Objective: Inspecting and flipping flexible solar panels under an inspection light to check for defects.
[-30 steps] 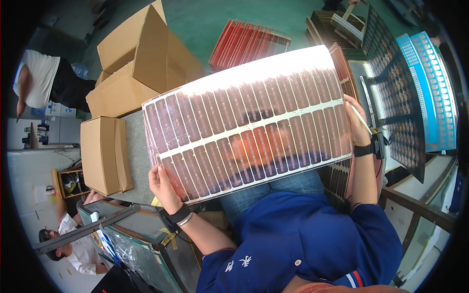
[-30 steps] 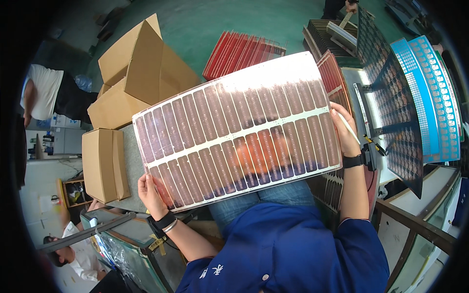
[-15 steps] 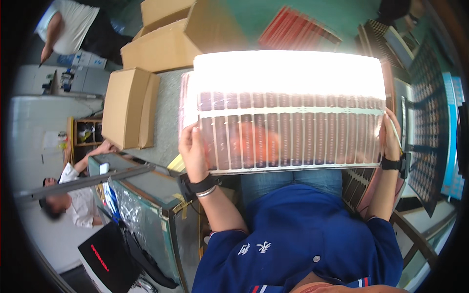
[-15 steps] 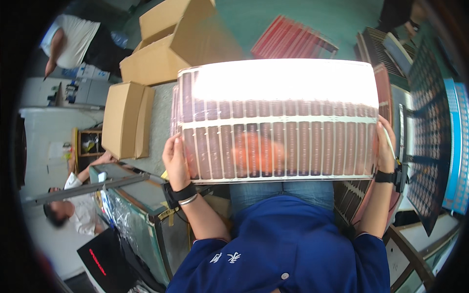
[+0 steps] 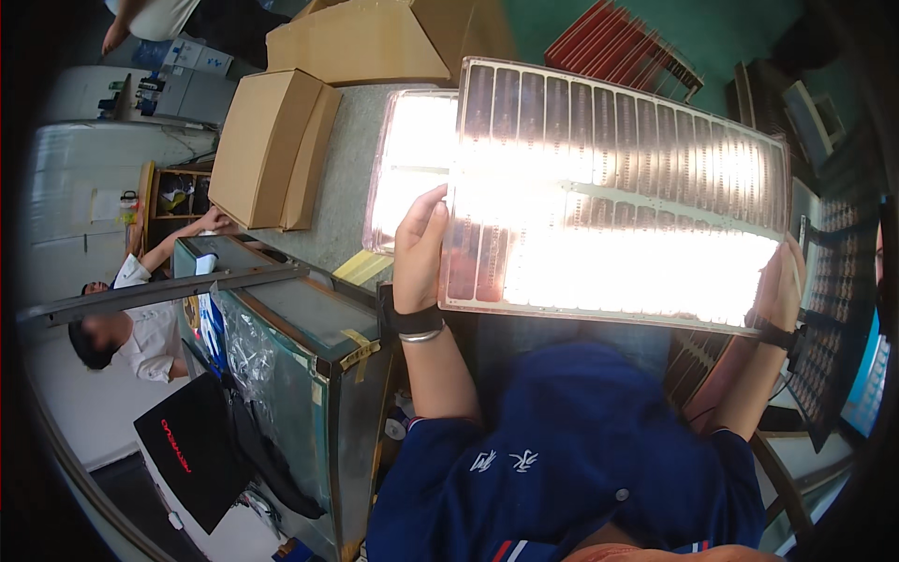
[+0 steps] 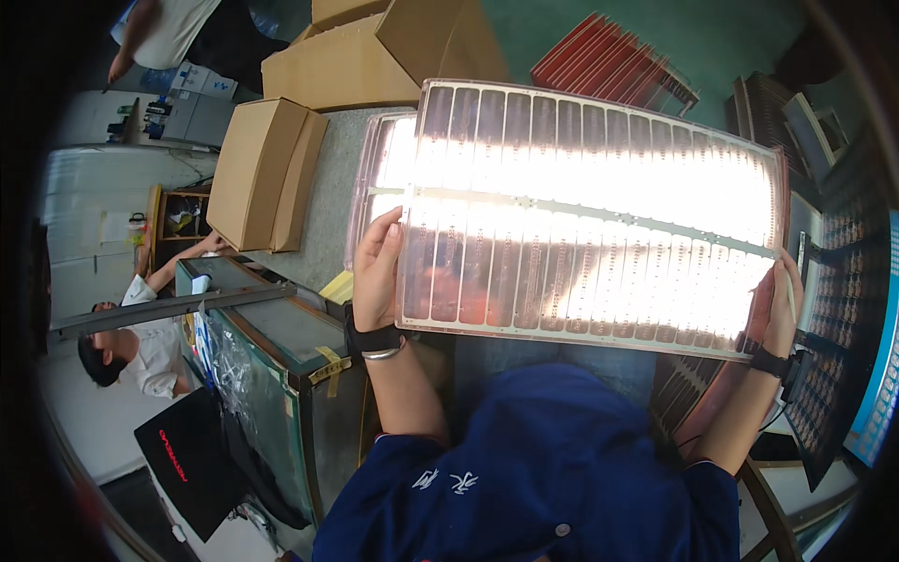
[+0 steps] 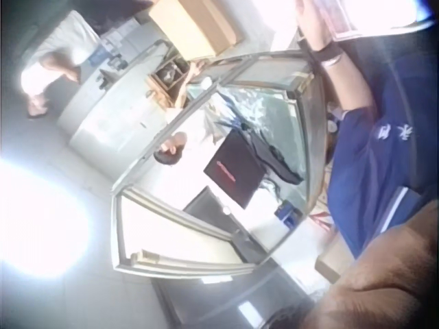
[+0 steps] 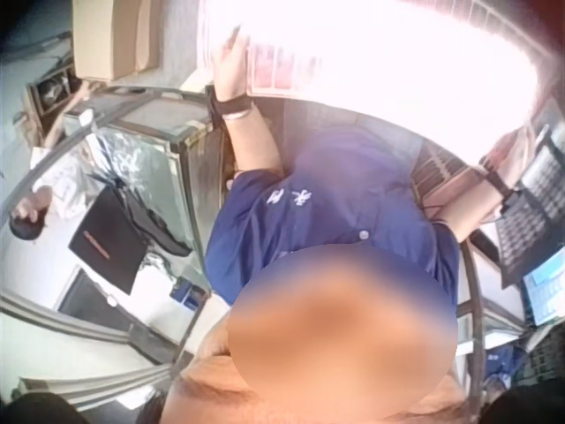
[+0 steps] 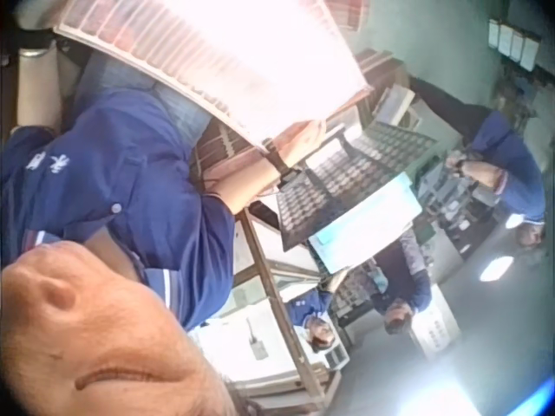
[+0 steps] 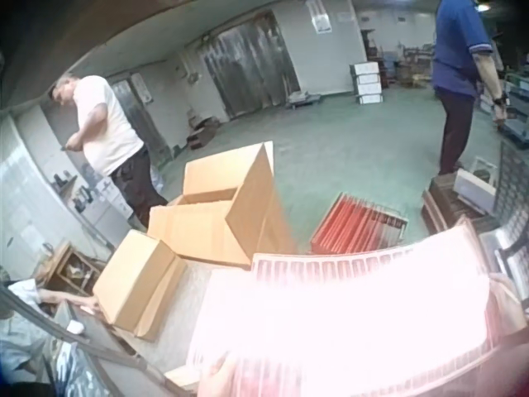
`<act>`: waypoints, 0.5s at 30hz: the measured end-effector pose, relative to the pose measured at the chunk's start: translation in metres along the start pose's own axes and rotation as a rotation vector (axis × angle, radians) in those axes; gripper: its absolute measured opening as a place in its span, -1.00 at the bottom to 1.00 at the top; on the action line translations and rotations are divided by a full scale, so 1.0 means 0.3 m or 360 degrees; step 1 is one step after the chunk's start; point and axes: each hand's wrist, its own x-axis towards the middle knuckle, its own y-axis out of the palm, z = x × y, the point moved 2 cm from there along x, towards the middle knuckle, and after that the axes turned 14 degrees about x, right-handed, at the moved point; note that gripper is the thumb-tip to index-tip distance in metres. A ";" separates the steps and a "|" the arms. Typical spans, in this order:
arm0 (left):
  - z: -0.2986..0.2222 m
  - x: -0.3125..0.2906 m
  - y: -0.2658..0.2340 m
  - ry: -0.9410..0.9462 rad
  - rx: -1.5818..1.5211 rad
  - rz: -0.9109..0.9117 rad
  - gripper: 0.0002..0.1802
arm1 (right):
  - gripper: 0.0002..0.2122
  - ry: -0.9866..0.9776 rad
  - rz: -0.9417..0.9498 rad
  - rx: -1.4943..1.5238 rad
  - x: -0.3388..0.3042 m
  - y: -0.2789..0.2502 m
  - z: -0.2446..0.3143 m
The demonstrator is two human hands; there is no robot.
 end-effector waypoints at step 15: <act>0.019 0.029 0.027 0.0125 0.0006 -0.0035 -0.60 | -0.67 -0.0005 -0.0016 0.0094 -0.006 0.011 0.052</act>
